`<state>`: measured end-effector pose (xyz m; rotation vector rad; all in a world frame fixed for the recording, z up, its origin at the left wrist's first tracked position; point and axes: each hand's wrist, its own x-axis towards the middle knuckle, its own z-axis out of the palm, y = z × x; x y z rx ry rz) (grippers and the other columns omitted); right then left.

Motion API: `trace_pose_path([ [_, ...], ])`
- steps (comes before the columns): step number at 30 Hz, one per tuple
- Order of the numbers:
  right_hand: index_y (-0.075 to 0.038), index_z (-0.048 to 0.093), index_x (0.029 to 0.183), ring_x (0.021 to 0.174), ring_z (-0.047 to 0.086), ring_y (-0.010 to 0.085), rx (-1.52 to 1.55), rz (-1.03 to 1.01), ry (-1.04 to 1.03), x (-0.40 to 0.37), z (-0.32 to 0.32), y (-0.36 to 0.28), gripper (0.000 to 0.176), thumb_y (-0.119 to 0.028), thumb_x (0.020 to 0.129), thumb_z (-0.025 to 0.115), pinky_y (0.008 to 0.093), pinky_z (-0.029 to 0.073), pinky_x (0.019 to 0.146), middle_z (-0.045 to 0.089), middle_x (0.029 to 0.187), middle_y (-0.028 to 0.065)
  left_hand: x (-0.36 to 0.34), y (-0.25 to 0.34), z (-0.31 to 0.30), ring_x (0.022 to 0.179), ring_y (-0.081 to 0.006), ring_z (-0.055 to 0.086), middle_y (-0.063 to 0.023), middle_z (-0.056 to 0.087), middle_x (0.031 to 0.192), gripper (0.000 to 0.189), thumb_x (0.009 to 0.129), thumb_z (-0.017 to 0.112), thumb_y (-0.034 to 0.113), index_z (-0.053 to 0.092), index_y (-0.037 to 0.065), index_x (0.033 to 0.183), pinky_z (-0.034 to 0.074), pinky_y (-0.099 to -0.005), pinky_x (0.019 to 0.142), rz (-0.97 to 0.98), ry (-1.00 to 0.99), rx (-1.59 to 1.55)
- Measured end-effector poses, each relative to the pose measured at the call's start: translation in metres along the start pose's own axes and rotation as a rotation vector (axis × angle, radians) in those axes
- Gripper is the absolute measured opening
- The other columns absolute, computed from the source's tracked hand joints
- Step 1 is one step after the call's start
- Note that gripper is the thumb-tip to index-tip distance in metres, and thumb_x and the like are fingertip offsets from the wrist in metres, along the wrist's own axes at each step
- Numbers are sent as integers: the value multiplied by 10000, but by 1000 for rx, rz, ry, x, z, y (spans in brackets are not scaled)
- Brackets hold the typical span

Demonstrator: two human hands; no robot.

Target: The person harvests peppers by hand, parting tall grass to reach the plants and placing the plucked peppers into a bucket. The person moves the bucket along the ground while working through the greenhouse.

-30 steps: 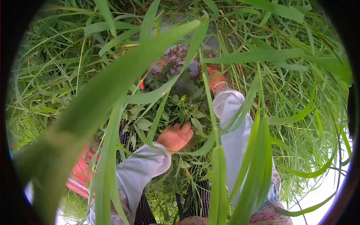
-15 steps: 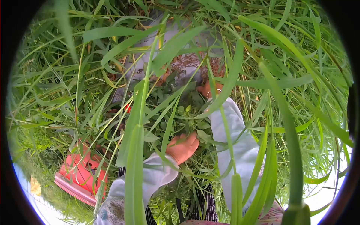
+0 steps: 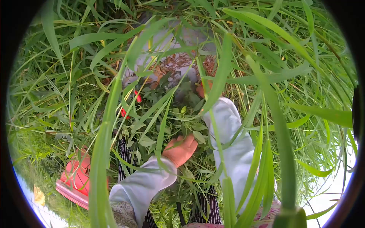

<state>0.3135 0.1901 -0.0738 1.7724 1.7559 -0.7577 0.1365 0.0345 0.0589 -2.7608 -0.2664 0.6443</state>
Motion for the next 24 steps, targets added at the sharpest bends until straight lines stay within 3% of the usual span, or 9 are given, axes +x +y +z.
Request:
trace_pose_path([
  [5,-116,569,1051,916,584,330,1,26,-2,-4,0,-7,364,-376,806,499,429,464,786,597,1005,178,-8,-21,-8,847,-163,499,-42,459,987,391,647,589,-23,520,70,1020,388,-337,873,-21,20,-82],
  [6,-115,569,1051,918,583,331,10,28,0,-3,2,-6,365,-376,807,497,430,463,787,597,1007,178,-8,-30,-13,871,-174,502,-65,461,1003,384,642,595,-8,513,58,1011,442,-268,773,129,-54,49],
  [9,-113,568,1051,923,582,332,7,47,0,-5,1,-6,365,-377,811,491,433,463,791,596,1010,178,-6,0,-9,929,-200,498,-70,459,1009,383,631,611,-1,507,51,996,460,-220,688,-438,92,-972],
  [12,-112,568,1051,928,580,333,20,65,8,-9,-1,-6,365,-378,814,486,436,462,794,596,1014,178,1,17,5,960,-216,496,-69,457,1011,401,615,628,-14,501,51,989,472,-228,670,-254,87,-488],
  [16,-109,568,1050,934,578,335,196,114,60,-14,0,3,366,-379,819,478,440,461,799,595,1019,179,1,9,-2,984,-219,474,-63,458,1016,402,618,609,-48,498,53,992,464,-267,769,-234,46,-189],
  [19,-145,629,1012,810,607,281,579,129,178,-13,11,23,404,-414,711,617,348,471,726,632,953,130,4,18,5,1003,-215,457,-67,461,1053,358,700,547,31,469,60,1048,406,-312,873,-8,-29,386],
  [20,-86,577,1039,805,614,296,660,22,224,-23,3,23,348,-287,755,577,393,495,699,632,922,117,2,-3,-3,1004,-206,455,-74,460,1086,325,783,493,127,443,66,1098,364,-331,916,130,-98,526],
  [23,-64,561,1054,662,594,188,1178,257,133,-52,-10,23,372,-162,706,651,308,494,608,621,825,62,-2,37,16,987,-204,475,-107,464,1136,299,853,436,173,437,70,1133,352,-345,915,176,-147,679],
  [24,-51,552,1020,560,519,101,1587,173,128,-25,41,37,387,-83,664,699,247,447,529,584,739,23,-6,47,26,962,-214,494,-118,466,1139,295,837,442,150,448,68,1121,380,-341,885,32,-91,640],
])
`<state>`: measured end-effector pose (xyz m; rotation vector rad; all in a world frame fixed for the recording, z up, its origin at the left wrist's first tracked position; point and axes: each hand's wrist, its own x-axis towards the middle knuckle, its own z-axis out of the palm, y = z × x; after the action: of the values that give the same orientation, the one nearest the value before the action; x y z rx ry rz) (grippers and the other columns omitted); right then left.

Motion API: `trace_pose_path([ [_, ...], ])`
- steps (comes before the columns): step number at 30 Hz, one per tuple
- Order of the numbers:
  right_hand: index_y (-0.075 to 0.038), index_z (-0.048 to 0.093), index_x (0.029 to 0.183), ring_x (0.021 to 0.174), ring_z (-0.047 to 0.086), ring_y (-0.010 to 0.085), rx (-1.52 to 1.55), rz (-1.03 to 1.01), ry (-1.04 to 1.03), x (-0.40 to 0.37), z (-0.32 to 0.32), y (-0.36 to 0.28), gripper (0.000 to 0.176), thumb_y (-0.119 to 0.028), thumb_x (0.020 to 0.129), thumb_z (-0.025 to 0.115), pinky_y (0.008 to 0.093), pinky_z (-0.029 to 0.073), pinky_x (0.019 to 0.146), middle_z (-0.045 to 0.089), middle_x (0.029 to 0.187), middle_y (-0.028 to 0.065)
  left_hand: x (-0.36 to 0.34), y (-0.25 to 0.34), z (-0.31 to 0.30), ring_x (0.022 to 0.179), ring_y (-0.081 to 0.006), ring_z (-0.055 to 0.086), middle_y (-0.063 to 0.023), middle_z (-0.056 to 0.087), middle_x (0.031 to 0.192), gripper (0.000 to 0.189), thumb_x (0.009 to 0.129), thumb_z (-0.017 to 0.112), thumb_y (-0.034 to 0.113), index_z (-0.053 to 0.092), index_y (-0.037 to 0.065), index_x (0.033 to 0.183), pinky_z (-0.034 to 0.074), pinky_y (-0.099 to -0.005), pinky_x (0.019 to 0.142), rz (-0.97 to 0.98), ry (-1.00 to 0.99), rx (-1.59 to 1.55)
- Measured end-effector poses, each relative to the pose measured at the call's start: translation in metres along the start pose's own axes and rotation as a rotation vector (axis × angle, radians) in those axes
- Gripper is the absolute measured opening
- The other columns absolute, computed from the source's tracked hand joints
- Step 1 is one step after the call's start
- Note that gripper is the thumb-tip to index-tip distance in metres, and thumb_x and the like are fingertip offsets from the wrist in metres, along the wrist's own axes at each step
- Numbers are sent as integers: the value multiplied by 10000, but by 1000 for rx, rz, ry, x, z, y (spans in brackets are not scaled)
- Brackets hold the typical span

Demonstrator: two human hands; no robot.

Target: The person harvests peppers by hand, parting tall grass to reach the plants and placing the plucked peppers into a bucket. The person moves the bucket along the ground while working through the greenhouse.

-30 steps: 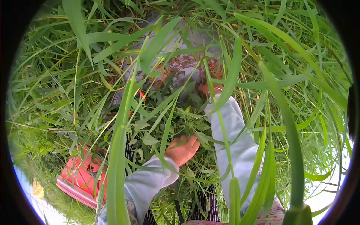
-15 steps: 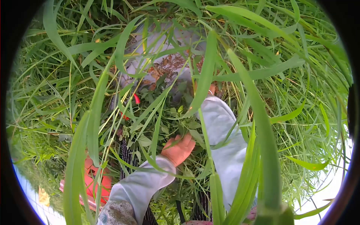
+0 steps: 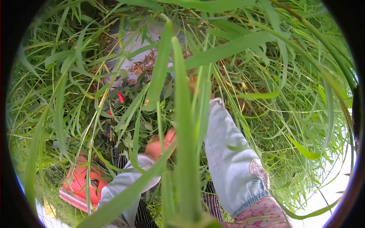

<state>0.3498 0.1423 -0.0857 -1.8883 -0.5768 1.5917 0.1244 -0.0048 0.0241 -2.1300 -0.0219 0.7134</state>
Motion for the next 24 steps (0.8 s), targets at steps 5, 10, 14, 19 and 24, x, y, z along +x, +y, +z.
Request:
trace_pose_path([
  [5,-105,556,967,637,533,104,504,54,-29,-42,-8,-68,230,-119,752,636,239,417,534,597,805,8,-4,-33,0,766,-271,572,-110,498,1066,475,619,606,82,493,90,1080,491,-351,654,-433,-97,-1505],
  [10,-109,545,1000,838,594,122,617,132,-36,-61,-65,-92,239,-171,783,626,253,437,575,626,958,11,-3,-95,0,799,-268,577,-94,524,1009,527,594,650,112,487,114,1094,490,-370,658,-586,164,-1743],
  [14,-105,547,998,846,604,139,708,115,-111,-82,-105,-74,226,-160,791,618,244,442,558,625,995,31,-16,-105,13,811,-272,576,-112,567,898,466,656,636,156,503,64,1093,485,-372,661,-534,91,-1837],
  [19,-119,545,1052,842,590,121,605,28,-187,-103,-128,-51,255,-198,814,593,233,450,583,620,1007,22,-49,-87,67,753,-226,598,-55,514,1114,456,659,660,138,483,88,1077,497,-349,656,-602,96,-2128],
  [24,-123,541,1086,838,579,115,451,212,-140,-134,-154,-33,294,-214,813,599,214,445,598,617,984,14,-57,-59,143,784,-193,587,-83,519,1107,378,740,635,153,494,35,1071,493,-328,673,-983,307,-3010],
])
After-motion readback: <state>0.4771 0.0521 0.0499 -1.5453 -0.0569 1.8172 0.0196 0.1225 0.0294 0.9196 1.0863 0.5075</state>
